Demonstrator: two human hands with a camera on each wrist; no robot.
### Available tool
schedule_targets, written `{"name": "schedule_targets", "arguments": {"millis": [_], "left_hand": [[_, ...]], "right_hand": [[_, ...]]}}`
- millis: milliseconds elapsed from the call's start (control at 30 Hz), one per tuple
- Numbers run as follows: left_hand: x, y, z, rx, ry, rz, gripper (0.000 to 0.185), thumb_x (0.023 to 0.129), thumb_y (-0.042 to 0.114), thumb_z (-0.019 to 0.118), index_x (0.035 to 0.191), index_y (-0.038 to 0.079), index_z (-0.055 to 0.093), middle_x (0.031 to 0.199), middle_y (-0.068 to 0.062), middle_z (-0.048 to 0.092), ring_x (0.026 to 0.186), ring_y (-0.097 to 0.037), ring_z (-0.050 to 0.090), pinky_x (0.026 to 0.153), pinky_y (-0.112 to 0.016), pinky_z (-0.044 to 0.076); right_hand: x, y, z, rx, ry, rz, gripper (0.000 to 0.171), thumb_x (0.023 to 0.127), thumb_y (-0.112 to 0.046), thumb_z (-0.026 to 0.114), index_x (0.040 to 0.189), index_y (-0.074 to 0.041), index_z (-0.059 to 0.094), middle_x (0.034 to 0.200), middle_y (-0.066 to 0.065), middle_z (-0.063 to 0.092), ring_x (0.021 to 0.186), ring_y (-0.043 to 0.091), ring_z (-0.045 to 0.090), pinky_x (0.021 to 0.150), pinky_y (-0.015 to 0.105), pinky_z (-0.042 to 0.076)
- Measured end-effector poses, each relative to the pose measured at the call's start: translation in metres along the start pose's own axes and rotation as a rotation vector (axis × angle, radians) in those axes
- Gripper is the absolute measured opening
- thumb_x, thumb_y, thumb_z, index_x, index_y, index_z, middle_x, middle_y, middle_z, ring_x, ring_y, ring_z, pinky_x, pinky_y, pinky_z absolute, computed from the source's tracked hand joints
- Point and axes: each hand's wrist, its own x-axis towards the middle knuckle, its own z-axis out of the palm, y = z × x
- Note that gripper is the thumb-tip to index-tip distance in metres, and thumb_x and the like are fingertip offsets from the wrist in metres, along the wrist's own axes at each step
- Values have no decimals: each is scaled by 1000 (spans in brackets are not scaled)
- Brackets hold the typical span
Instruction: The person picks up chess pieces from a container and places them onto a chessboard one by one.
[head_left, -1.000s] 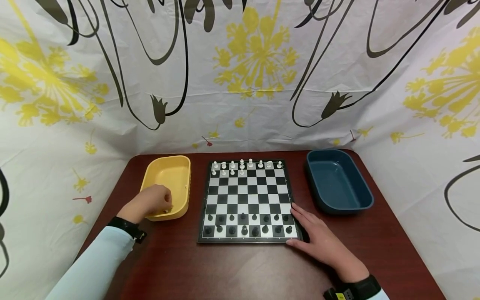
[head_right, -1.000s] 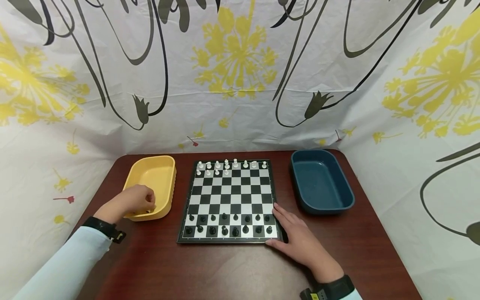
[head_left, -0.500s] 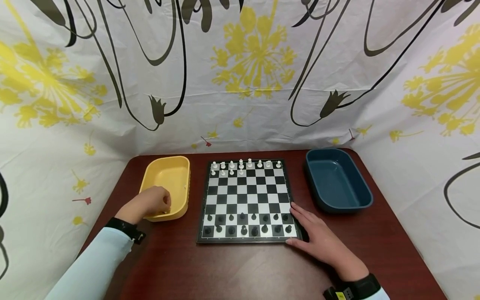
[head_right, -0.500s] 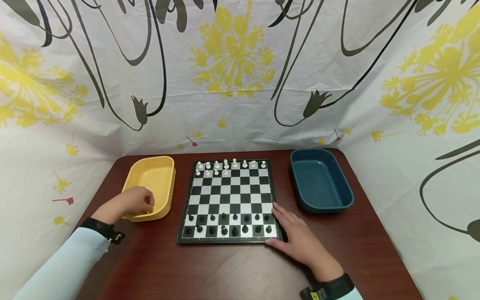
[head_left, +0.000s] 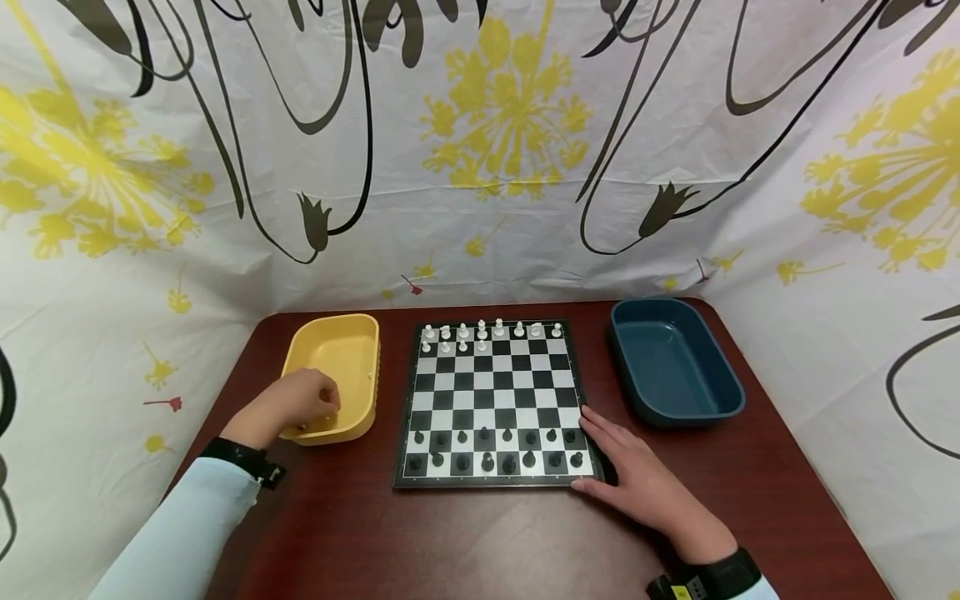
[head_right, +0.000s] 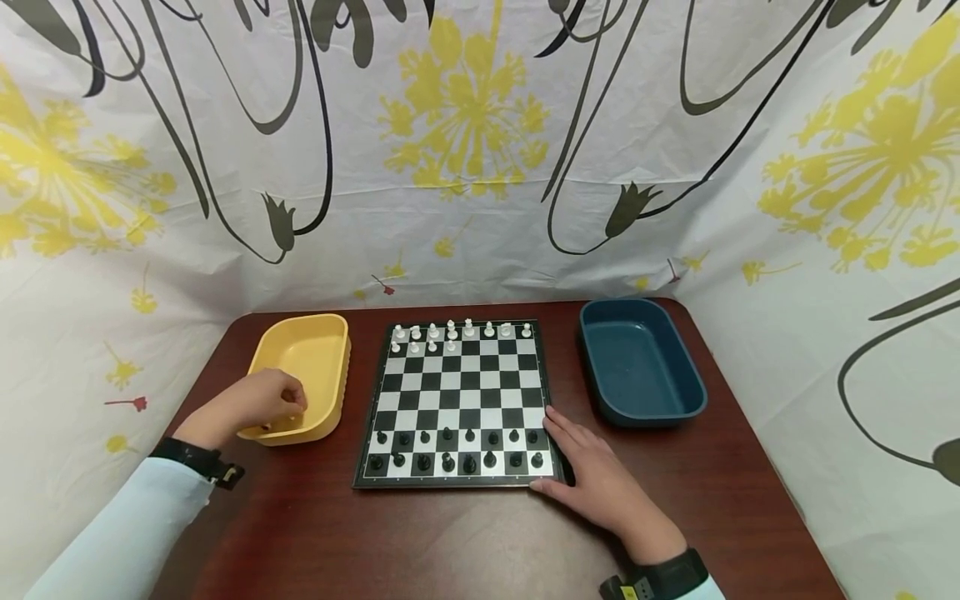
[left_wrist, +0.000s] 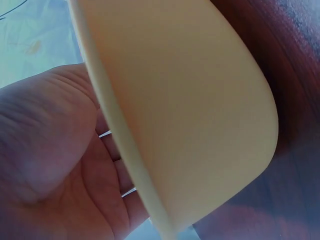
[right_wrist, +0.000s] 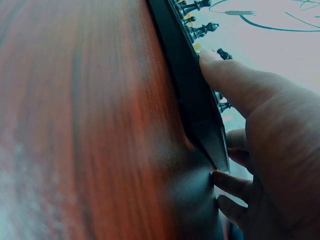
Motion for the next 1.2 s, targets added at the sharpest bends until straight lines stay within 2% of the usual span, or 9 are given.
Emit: {"name": "schedule_targets", "arguments": {"millis": [200, 300, 400, 633, 733, 900, 1100, 1200], "left_hand": [[-2, 1, -8, 4, 22, -15, 7, 100, 11, 74, 94, 13, 78, 86, -1, 68, 70, -20, 62, 59, -37, 53], [1, 2, -11, 14, 30, -29, 6, 100, 13, 76, 95, 14, 79, 86, 0, 68, 71, -20, 62, 62, -37, 52], [6, 3, -15, 35, 53, -15, 5, 101, 15, 77, 96, 14, 79, 87, 0, 68, 73, -20, 62, 67, -37, 51], [21, 11, -23, 103, 222, 99, 4, 102, 16, 79, 101, 13, 81, 93, 1, 74, 83, -20, 64, 76, -42, 55], [27, 22, -27, 102, 270, 130, 5, 103, 17, 79, 104, 13, 81, 95, 0, 75, 85, -21, 66, 74, -42, 57], [40, 47, -33, 94, 278, 144, 9, 104, 21, 79, 109, 14, 81, 97, -1, 75, 86, -23, 66, 70, -39, 59], [57, 82, -37, 82, 242, 189, 10, 106, 22, 77, 112, 15, 82, 105, -1, 77, 97, -25, 70, 88, -46, 62], [69, 98, -39, 93, 223, 217, 12, 106, 21, 77, 114, 14, 83, 107, -2, 78, 100, -25, 71, 93, -48, 61]], "right_hand": [[0, -1, 0, 5, 1, -2, 98, 94, -69, 79, 171, -20, 43, 179, -1, 34, 158, 34, 42, 119, 66, 41], [-1, 0, 0, 6, -2, 1, 98, 94, -69, 79, 171, -20, 43, 179, -1, 34, 158, 35, 42, 119, 66, 41], [-1, 0, 0, 6, -2, 3, 98, 94, -70, 78, 171, -21, 43, 179, -1, 34, 158, 35, 42, 119, 66, 41], [-1, 0, 0, 3, 4, -4, 98, 94, -70, 78, 171, -21, 43, 178, -2, 35, 158, 34, 42, 119, 66, 42], [-2, 0, 0, 2, 5, -4, 98, 94, -71, 77, 171, -22, 43, 179, -2, 34, 158, 34, 42, 119, 65, 42], [-2, -1, -1, 7, 3, 2, 98, 94, -70, 78, 171, -22, 44, 178, -3, 34, 158, 33, 42, 120, 65, 42], [-1, -2, -1, 3, -4, 6, 98, 93, -71, 77, 171, -21, 43, 179, -3, 34, 158, 32, 42, 120, 66, 40], [-1, -2, -2, 1, -10, 6, 99, 94, -72, 77, 171, -21, 43, 179, -3, 34, 158, 33, 42, 120, 66, 40]]}}
